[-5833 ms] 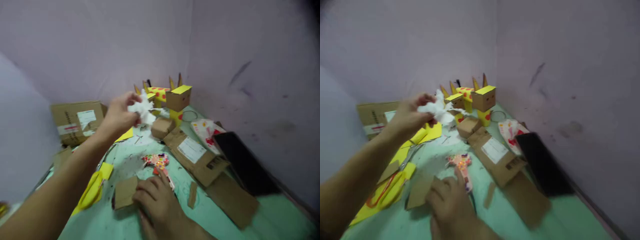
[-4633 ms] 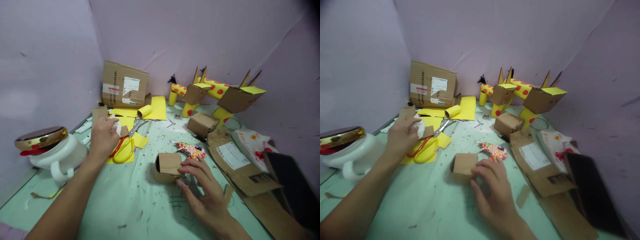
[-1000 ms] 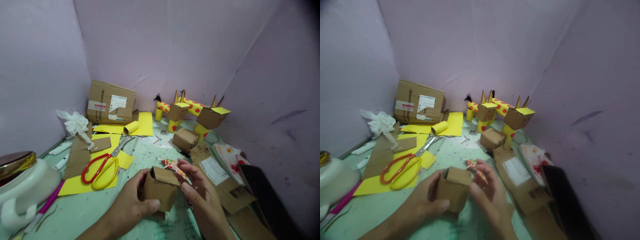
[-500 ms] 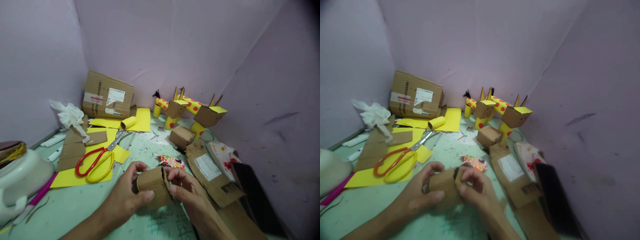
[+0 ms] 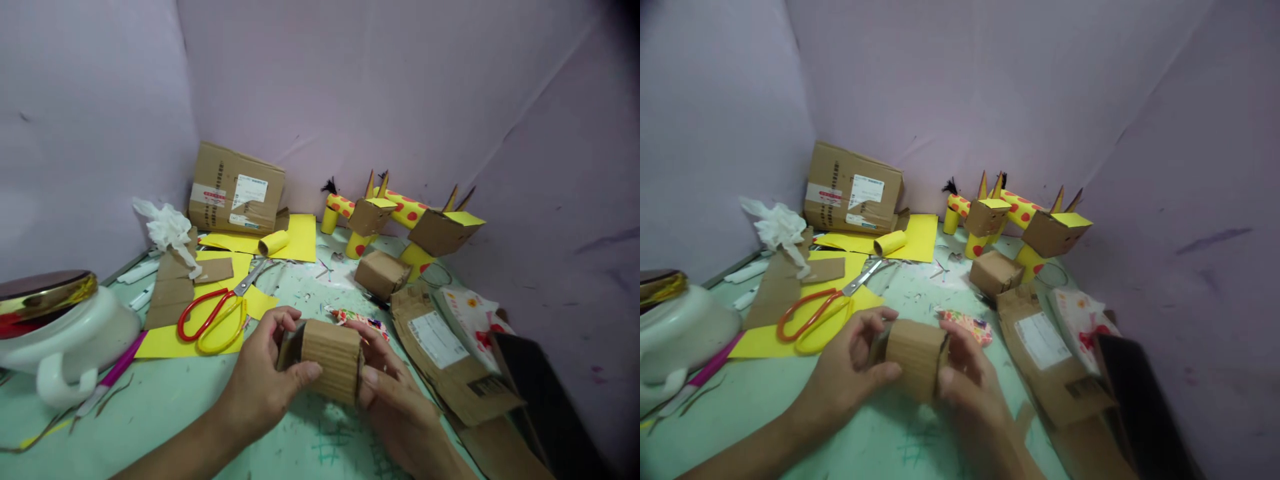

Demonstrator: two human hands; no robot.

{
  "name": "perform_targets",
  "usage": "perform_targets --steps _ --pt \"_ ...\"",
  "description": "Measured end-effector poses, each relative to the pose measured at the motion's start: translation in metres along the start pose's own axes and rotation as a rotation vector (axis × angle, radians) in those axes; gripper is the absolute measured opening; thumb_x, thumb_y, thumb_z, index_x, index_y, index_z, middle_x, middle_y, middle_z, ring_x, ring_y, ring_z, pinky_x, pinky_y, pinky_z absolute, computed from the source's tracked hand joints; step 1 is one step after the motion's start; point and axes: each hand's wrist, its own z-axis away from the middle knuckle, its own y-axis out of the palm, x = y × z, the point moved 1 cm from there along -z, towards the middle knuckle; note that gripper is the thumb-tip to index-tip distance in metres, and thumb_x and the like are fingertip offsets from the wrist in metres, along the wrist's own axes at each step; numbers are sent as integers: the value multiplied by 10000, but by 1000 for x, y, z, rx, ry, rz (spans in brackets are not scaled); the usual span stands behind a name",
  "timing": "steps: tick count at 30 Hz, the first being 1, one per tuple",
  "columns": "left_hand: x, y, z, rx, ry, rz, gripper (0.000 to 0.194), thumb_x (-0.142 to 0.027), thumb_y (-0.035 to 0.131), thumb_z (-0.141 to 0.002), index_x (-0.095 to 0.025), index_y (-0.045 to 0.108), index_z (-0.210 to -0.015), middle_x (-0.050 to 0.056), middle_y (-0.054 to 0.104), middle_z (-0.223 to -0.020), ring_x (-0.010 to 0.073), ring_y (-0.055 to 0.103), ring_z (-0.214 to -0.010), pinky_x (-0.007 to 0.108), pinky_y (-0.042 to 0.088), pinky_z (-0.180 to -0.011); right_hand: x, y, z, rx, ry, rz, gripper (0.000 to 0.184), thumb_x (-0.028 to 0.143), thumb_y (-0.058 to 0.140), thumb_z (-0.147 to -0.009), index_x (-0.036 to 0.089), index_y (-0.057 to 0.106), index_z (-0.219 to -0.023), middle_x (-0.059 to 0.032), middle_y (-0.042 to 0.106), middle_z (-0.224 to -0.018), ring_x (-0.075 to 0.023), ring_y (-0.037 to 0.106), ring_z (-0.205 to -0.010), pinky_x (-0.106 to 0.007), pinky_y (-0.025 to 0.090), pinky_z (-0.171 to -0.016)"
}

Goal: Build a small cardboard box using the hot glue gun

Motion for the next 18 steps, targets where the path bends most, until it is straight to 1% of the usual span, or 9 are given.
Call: perform_targets --steps 2,4,6,7,8,10,12,14,18 --pt "-1 -2 3 -10 79 -62 377 -258 730 -683 -229 478 -961 93 494 -1248 271 503 -1184 370 416 -972 1 -1 0 -2 12 -67 440 359 793 -627 307 699 -1053 -45 634 -1238 -314 561 -1138 -404 479 -868" --pt "-4 -5 8 -107 238 -226 401 -253 709 -727 -243 506 -1073 93 473 -1306 269 483 -1202 361 423 -954 3 -1 0 9 6 -122 393 357 746 -671 299 700 -1057 -55 624 -1266 -331 553 -1161 -443 476 -895" --pt "-7 -8 13 -242 396 -358 327 -228 685 -754 -248 556 -1054 85 519 -1249 246 538 -1089 333 464 -851 5 2 1 18 -15 -144 364 351 717 -700 293 699 -1059 -67 631 -1259 -344 546 -1180 -475 461 -927" --pt "-8 -8 15 -279 415 -374 257 -225 672 -767 -243 586 -1008 80 567 -1166 227 576 -983 314 483 -774 5 3 1 15 -26 -140 358 351 716 -705 292 698 -1058 -71 635 -1248 -345 548 -1178 -478 460 -928" --pt "-9 -7 16 -287 374 -348 192 -239 661 -777 -234 609 -962 74 612 -1064 205 600 -862 295 494 -689 6 5 1 9 -35 -132 364 355 724 -702 291 697 -1059 -72 636 -1242 -343 551 -1174 -474 464 -921" --pt "-10 -4 17 -231 155 -214 190 -301 661 -772 -214 639 -939 60 660 -901 165 597 -652 256 479 -527 5 7 1 -3 -46 -118 395 366 759 -673 290 695 -1055 -70 627 -1247 -335 552 -1169 -448 476 -899" --pt "-11 1 17 -111 -119 -65 319 -353 691 -726 -195 646 -999 54 685 -857 113 539 -479 218 411 -398 3 7 0 -14 -39 -110 418 384 783 -654 287 692 -1050 -67 627 -1237 -316 561 -1153 -413 486 -874" --pt "-14 6 18 23 -311 38 399 -373 703 -700 -180 639 -1043 35 683 -790 47 413 -341 180 289 -316 1 6 -1 -10 -18 -98 430 383 798 -648 285 686 -1051 -60 649 -1181 -289 585 -1110 -380 489 -859" --pt "-21 5 17 211 -515 66 377 -451 684 -727 -146 671 -947 -83 455 -414 6 189 -263 158 98 -290 -5 5 -1 60 -9 -79 422 368 807 -657 278 675 -1047 -48 681 -1074 -247 623 -1021 -333 482 -841"
